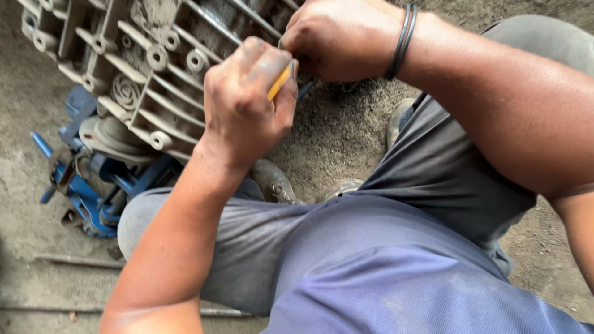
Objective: The person is using a hacksaw blade to scrape and clean the cooling fins of an engine cylinder head. They are sitting on the ground, holding the blade with both hands and moving it back and forth along the fins to remove debris.
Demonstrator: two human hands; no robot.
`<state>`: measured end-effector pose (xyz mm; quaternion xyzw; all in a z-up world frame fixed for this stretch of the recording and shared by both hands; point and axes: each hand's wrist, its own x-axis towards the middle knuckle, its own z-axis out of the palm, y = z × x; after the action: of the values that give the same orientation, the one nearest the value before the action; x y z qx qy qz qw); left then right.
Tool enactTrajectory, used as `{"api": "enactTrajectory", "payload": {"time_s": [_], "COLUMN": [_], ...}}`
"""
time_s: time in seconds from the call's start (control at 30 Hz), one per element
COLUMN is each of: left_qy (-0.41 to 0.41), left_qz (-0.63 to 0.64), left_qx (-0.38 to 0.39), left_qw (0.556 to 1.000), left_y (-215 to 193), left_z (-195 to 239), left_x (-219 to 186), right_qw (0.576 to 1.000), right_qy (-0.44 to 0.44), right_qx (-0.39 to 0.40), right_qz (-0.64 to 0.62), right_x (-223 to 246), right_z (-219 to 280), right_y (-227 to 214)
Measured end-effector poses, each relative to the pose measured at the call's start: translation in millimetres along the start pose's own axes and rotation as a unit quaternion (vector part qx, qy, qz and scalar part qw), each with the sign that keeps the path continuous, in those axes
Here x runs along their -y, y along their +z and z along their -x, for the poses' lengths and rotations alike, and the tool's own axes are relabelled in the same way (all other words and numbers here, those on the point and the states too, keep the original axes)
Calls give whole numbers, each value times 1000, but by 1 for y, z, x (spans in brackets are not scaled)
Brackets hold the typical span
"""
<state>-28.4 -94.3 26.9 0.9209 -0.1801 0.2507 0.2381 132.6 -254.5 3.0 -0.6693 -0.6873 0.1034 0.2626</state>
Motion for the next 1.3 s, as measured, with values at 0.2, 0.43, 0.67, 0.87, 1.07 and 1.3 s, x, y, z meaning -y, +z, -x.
{"api": "enactTrajectory", "payload": {"time_s": [0.2, 0.43, 0.67, 0.87, 1.07, 1.3], "left_qy": [-27, -64, -83, -39, -43, 12], "left_qz": [87, 121, 102, 105, 146, 235], "left_qx": [-15, -22, 33, 19, 44, 44], "left_qw": [996, 990, 991, 994, 987, 971], "left_y": [10, 13, 14, 3, -4, 3], "left_z": [8, 12, 6, 6, -4, -27], "left_x": [12, 18, 23, 25, 16, -3], "right_qw": [995, 990, 988, 991, 985, 965], "right_qy": [65, 100, 124, 128, 166, 264], "right_qx": [22, 6, 4, 0, 4, -10], "right_qz": [77, 103, 93, 39, 37, -4], "right_x": [-2, 4, 10, 21, 50, 89], "right_z": [-3, -1, 2, 7, 13, 56], "right_y": [14, 15, 14, 11, -9, -22]}}
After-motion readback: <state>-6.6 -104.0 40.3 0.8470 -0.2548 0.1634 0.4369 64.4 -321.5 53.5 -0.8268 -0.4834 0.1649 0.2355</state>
